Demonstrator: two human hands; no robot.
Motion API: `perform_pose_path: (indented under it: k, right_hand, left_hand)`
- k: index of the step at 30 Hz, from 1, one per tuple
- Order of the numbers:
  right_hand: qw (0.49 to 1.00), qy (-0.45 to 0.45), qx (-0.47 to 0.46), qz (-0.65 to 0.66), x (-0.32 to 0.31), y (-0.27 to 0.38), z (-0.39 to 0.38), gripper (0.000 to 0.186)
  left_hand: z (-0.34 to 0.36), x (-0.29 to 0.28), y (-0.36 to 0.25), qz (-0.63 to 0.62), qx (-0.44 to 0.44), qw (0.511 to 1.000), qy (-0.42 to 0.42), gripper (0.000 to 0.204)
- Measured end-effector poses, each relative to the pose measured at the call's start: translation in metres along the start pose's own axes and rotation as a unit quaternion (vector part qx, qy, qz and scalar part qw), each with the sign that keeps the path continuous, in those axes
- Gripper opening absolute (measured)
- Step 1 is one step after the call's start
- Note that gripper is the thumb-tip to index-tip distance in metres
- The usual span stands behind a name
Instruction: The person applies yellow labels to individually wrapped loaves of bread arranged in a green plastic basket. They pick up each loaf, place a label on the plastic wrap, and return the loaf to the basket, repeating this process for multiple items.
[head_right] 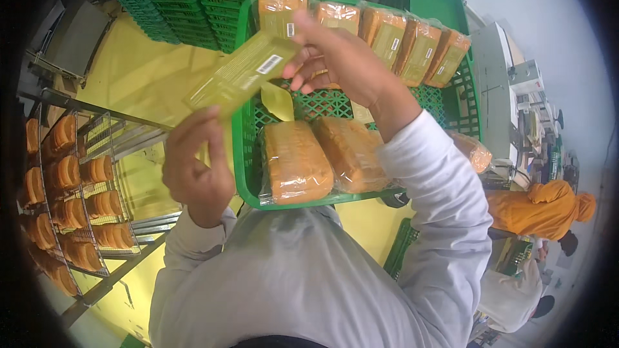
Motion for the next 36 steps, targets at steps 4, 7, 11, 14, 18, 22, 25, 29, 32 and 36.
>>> perform_pose_path:
  k: [4,7,11,14,18,22,25,29,32,36]
  right_hand:
    - [0.959,-0.074,-0.101,-0.253,-0.004,0.014,-0.002,0.038]
    - [0.961,-0.091,-0.169,-0.199,-0.026,0.033,0.000,0.036]
    - [0.961,0.032,-0.040,-0.272,-0.024,-0.007,0.026,0.048]
    - [0.953,0.139,0.016,-0.269,-0.020,-0.057,0.058,0.056]
    - [0.944,0.170,0.082,-0.272,-0.008,-0.083,0.073,0.054]
    - [0.926,0.176,0.111,-0.316,0.002,-0.100,0.077,0.053]
    - [0.908,0.165,0.113,-0.368,0.001,-0.115,0.075,0.052]
    - [0.842,0.109,-0.054,-0.526,0.019,-0.099,0.054,0.054]
    - [0.805,0.113,-0.096,-0.574,0.035,-0.115,0.026,0.065]
    - [0.763,0.251,-0.176,-0.569,0.072,-0.108,-0.052,0.062]
  left_hand:
    - [-0.007,0.029,-0.006,-0.106,0.026,0.991,0.080,0.045]
    - [-0.033,0.044,-0.020,-0.201,-0.083,0.956,0.198,0.056]
    - [-0.076,0.050,-0.043,-0.151,-0.038,0.921,0.356,0.062]
    - [-0.087,0.041,-0.049,-0.096,0.007,0.945,0.313,0.059]
    - [-0.081,0.032,-0.054,-0.003,0.026,0.967,0.254,0.056]
    - [-0.071,0.032,-0.052,0.007,-0.008,0.968,0.249,0.054]
    - [-0.084,0.045,-0.049,-0.100,0.011,0.937,0.335,0.052]
    - [-0.086,0.044,-0.048,-0.119,0.006,0.941,0.318,0.055]
    - [-0.079,0.040,-0.046,-0.152,0.007,0.944,0.294,0.052]
    - [-0.034,-0.012,-0.045,-0.318,0.007,0.947,0.042,0.039]
Point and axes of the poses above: each hand's wrist, its own z-axis towards the middle knuckle, its own x-axis out of the palm, y = z × x, the point moved 7 cm from there along z, towards the middle knuckle, and after that the axes turned 11 degrees about x, right-handed, at the moved point
